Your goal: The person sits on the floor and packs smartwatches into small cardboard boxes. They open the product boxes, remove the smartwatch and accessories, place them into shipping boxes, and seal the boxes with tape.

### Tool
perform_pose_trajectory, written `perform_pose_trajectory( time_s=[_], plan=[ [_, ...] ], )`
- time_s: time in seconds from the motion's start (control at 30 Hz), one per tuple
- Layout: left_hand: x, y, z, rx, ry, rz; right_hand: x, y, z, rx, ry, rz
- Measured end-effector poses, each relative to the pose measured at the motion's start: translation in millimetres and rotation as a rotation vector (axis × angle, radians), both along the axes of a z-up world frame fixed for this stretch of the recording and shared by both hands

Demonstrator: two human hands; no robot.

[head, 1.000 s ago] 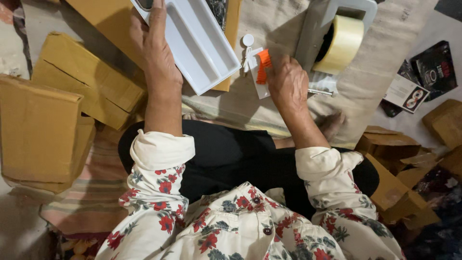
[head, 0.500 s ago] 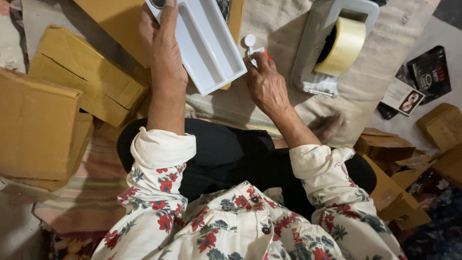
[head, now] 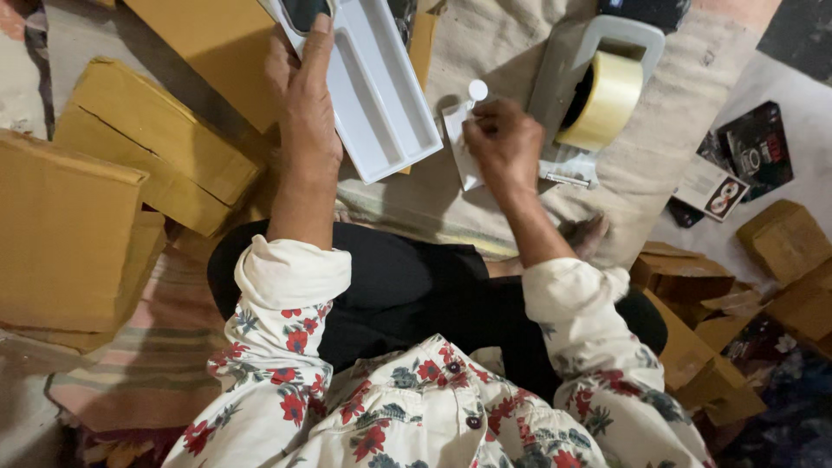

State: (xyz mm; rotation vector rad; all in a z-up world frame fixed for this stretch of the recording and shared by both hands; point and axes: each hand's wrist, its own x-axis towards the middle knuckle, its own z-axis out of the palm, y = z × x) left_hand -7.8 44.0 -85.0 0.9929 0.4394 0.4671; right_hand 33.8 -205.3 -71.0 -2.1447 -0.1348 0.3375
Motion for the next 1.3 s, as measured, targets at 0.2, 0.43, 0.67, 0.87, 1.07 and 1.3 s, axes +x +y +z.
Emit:
perform_pose_trajectory(
  time_s=[0.2, 0.43, 0.67, 0.87, 1.07, 1.3],
  plan=[
    [10, -13, 1, -0.098, 0.024, -0.092, -1, -19, 81, 0.346, 0.213, -0.159],
    [10, -53, -11, -0.200, 0.065, -0.221, -41, 8, 90, 0.070, -0.289, 0.146],
    [6, -76, -20, -0.315, 0.035, -0.313, -40, 15, 81, -0.098, -0.514, 0.205],
    [6, -72, -21, -0.258, 0.081, -0.267, -40, 20, 82, -0.238, -0.607, 0.230],
    [8, -65, -15, -0.161, 0.097, -0.310, -35, 11, 87, -0.158, -0.540, 0.170],
    [9, -25, -12, -0.229, 0.051, -0.374, -1, -56, 56, -0.291, -0.513, 0.190]
  ],
)
